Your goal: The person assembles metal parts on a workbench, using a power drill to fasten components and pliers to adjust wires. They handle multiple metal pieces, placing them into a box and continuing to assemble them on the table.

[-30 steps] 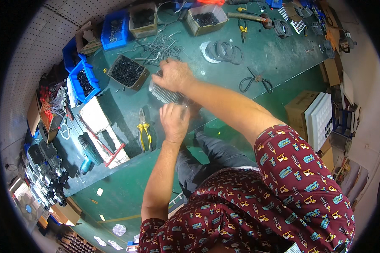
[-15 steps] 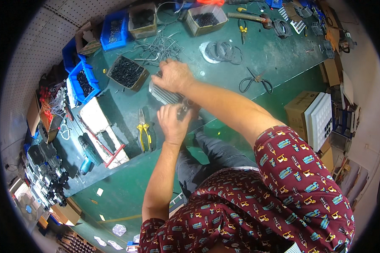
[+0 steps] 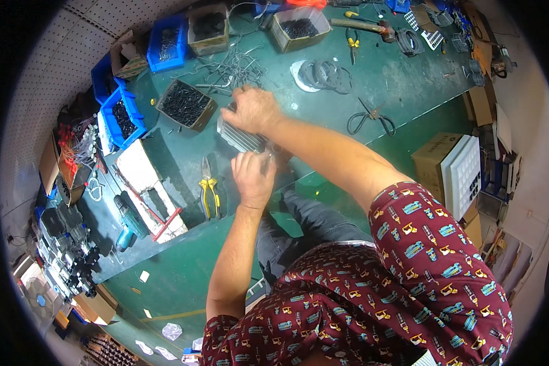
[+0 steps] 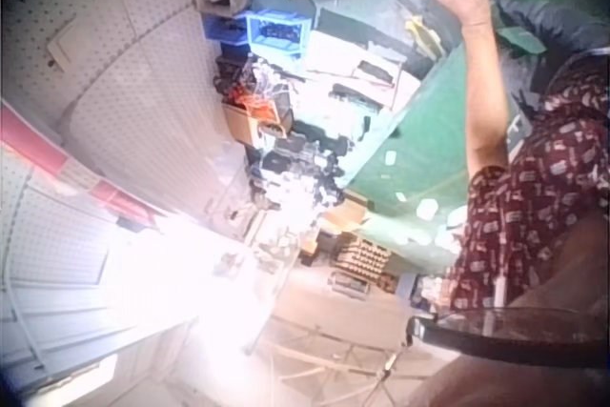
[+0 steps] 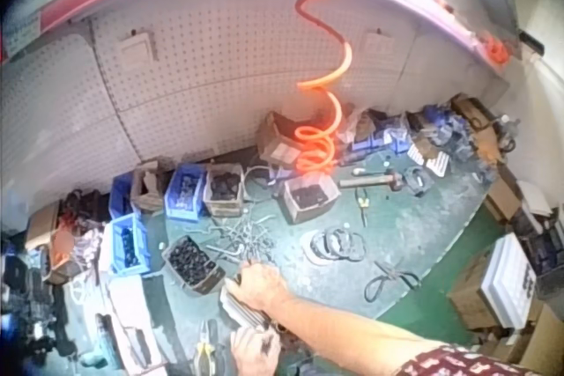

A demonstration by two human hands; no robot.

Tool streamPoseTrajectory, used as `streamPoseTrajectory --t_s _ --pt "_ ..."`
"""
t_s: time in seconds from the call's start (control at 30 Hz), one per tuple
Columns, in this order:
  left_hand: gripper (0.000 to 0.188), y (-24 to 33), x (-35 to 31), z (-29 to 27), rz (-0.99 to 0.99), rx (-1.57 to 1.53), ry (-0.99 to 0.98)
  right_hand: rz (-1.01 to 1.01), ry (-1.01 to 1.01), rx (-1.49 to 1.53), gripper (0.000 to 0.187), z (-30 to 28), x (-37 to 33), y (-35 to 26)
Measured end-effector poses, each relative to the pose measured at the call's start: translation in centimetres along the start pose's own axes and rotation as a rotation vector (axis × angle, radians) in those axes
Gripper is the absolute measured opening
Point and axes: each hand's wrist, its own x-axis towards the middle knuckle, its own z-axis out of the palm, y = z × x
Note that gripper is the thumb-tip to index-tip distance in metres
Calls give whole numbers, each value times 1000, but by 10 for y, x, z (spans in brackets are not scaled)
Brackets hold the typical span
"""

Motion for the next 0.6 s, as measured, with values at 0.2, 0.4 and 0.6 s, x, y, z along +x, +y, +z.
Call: streamPoseTrajectory --t_s 0.2,0.4,0.6 --pt "24 7 3 -1 -11 -2 20 6 -12 4 66 1 1 2" --pt "25 3 3 -1 -29 9 3 14 -16 0 62 -3 0 0" --pt "22 5 3 2 33 -12 59 15 25 17 57 2 1 0"
